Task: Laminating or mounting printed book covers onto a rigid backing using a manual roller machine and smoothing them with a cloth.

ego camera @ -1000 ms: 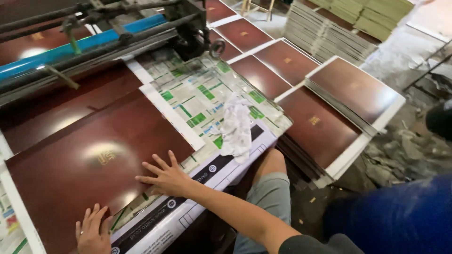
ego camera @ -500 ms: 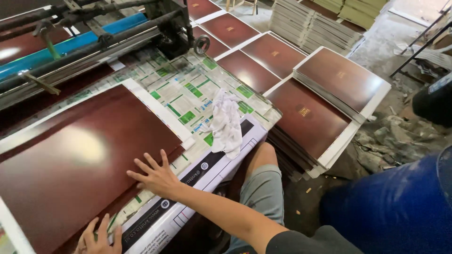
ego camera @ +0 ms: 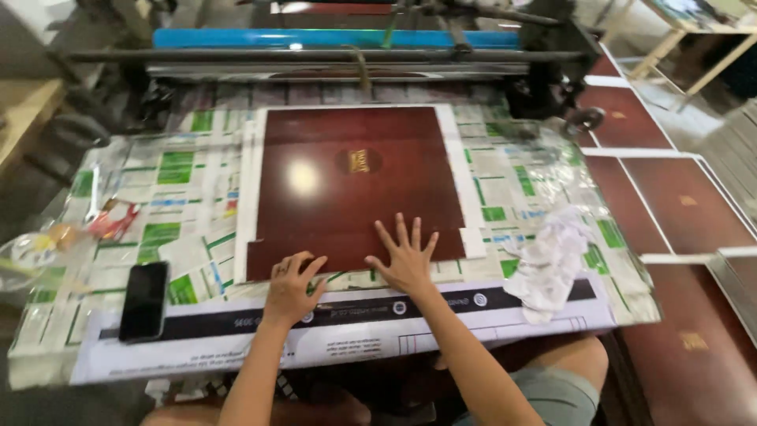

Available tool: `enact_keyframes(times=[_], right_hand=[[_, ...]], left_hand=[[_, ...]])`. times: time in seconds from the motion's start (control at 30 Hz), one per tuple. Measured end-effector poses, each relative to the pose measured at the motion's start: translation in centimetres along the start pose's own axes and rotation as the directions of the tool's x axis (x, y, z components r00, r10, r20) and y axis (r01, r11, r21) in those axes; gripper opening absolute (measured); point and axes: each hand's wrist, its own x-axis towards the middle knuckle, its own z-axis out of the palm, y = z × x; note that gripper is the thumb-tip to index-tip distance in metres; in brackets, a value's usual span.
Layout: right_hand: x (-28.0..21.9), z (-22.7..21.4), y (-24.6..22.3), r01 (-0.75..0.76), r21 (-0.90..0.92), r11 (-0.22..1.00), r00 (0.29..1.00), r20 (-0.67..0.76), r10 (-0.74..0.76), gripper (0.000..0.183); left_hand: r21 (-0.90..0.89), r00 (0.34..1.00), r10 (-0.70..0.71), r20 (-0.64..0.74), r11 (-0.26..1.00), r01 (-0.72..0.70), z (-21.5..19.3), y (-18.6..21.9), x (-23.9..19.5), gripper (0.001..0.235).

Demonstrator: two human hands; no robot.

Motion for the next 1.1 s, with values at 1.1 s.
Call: enact_keyframes(times=[1.1], right_hand=[[18.5,2.4,2.9,-0.055,0.038,0.998,0.989,0.141,0.049,0.095]], left_hand=[[0.029,0.992,-0.118,-0.042,0.992,0.119,1.0,-0.7,0.2,0.073]])
